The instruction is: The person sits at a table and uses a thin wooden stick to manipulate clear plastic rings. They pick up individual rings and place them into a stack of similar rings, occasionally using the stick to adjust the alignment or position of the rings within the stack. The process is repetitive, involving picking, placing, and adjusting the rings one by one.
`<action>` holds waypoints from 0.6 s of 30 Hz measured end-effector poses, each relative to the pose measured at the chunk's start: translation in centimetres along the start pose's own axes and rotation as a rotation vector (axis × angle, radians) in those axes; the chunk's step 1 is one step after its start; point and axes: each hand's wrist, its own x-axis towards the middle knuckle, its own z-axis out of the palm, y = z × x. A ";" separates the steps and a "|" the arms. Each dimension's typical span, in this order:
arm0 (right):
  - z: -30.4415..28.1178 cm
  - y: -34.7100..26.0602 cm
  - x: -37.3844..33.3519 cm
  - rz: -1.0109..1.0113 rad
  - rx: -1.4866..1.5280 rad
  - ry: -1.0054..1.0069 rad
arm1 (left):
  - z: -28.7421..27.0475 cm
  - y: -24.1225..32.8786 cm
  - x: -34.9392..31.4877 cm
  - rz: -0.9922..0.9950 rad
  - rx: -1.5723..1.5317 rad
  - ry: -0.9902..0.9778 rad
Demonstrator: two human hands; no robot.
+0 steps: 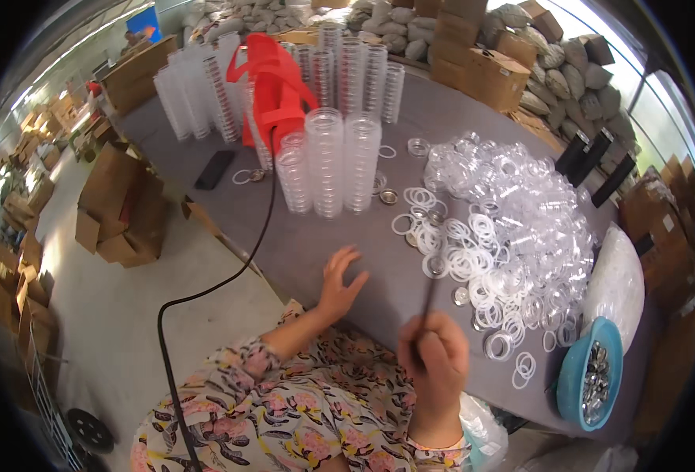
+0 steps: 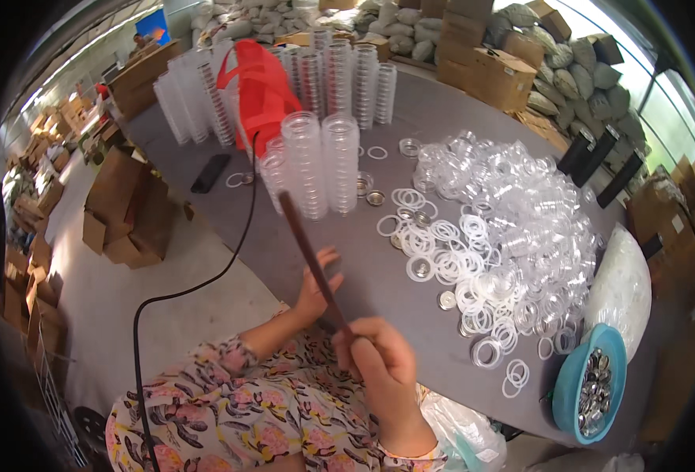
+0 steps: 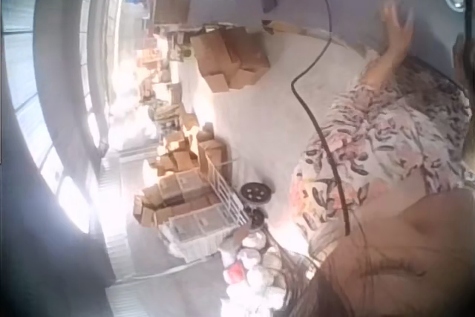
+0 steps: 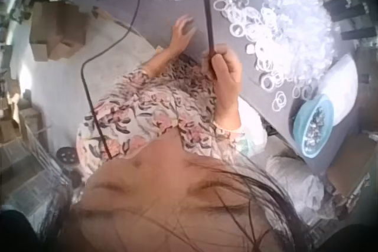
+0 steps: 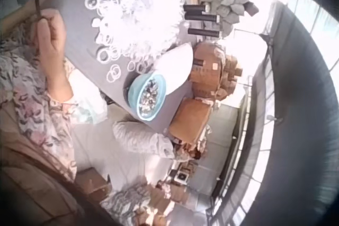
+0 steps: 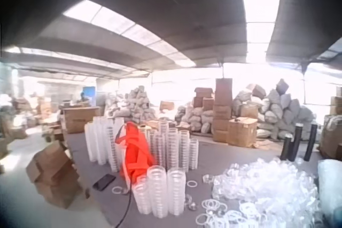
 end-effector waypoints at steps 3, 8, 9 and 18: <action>-1.7 4.1 2.0 0.143 -0.502 0.033 | -0.8 7.0 -0.9 0.013 -0.743 -0.166; -3.7 6.2 1.8 -0.271 -1.157 0.089 | -2.5 7.8 1.0 -0.154 -1.081 -0.235; -3.3 5.6 2.1 -0.562 -1.332 0.107 | -2.5 6.2 1.0 -0.218 -1.057 -0.185; -3.0 -6.2 1.1 -0.402 0.567 -0.919 | 0.5 -2.2 -2.3 -0.442 -1.123 -0.205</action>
